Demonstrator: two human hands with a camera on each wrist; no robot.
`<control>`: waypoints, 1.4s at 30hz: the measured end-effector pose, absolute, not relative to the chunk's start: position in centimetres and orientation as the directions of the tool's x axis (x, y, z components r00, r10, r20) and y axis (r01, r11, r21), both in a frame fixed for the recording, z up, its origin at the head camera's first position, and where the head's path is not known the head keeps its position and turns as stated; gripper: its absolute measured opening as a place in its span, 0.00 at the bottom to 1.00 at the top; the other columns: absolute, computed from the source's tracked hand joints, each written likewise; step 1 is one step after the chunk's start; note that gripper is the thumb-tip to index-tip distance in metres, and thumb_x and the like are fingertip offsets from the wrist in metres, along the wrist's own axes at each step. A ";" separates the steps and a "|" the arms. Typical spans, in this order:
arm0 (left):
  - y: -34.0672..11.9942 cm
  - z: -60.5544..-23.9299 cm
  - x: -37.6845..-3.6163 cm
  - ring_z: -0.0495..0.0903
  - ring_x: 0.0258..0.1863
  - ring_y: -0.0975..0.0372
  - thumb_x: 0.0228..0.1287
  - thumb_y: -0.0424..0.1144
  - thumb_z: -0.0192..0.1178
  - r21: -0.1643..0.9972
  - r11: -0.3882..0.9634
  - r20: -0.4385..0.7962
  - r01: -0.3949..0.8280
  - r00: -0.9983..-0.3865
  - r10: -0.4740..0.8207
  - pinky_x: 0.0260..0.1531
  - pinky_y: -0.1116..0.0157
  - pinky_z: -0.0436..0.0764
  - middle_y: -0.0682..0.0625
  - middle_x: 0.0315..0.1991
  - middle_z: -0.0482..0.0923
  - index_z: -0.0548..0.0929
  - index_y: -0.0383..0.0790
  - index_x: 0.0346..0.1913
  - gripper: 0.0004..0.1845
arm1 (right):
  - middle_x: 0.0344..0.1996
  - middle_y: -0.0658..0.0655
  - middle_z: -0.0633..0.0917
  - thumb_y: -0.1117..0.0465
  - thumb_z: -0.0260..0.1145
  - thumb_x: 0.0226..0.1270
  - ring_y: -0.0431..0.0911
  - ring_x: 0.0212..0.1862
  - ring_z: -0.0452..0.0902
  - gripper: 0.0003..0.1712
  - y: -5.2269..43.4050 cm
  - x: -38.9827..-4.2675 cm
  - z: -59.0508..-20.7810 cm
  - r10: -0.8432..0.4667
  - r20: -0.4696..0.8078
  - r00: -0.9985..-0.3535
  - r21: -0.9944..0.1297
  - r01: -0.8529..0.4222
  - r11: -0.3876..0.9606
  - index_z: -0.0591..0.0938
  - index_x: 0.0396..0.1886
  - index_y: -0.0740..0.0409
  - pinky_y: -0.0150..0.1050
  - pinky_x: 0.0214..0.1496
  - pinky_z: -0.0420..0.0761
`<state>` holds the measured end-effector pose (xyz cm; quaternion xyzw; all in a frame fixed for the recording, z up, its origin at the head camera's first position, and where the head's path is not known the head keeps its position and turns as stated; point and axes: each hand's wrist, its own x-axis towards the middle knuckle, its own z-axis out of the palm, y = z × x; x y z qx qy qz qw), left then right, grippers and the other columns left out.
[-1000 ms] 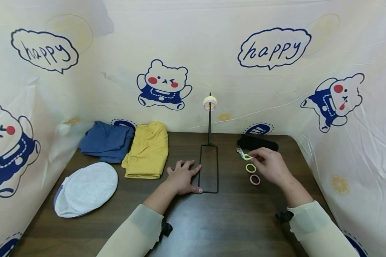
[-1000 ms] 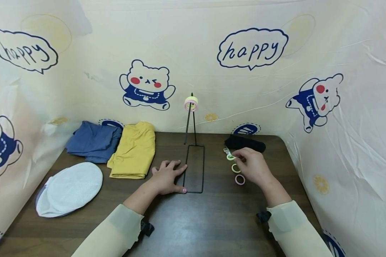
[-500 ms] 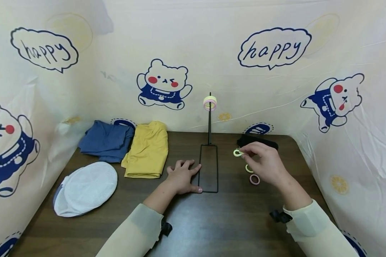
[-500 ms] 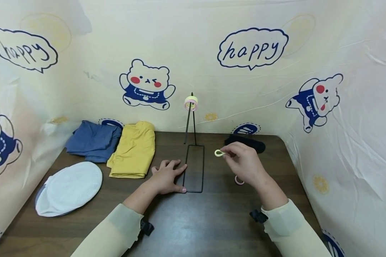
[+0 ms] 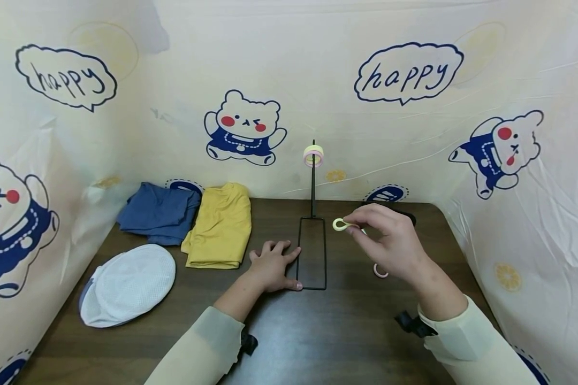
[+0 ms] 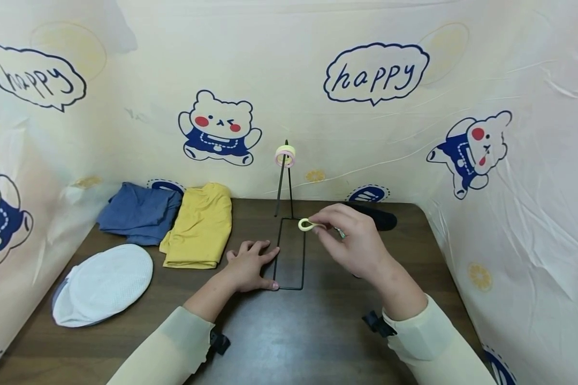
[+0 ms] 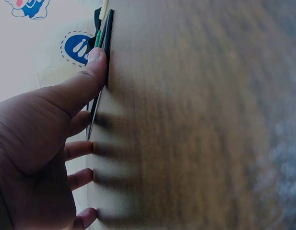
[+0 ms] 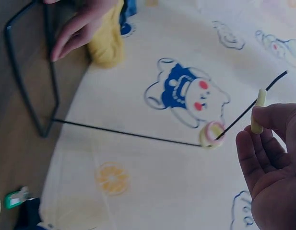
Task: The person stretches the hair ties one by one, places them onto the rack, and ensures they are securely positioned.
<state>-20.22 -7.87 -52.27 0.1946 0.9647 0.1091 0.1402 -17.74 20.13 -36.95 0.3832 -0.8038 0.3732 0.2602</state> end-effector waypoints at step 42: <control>-7.8 -52.4 -20.4 0.53 0.76 0.42 0.53 0.74 0.69 0.256 0.905 -0.235 0.340 -0.886 0.399 0.60 0.29 0.58 0.50 0.81 0.55 0.62 0.63 0.81 0.54 | 0.44 0.53 0.89 0.72 0.75 0.63 0.43 0.42 0.85 0.12 15.7 -20.6 -34.0 -0.425 0.704 -0.569 -0.428 -0.818 0.386 0.91 0.45 0.58 0.37 0.44 0.85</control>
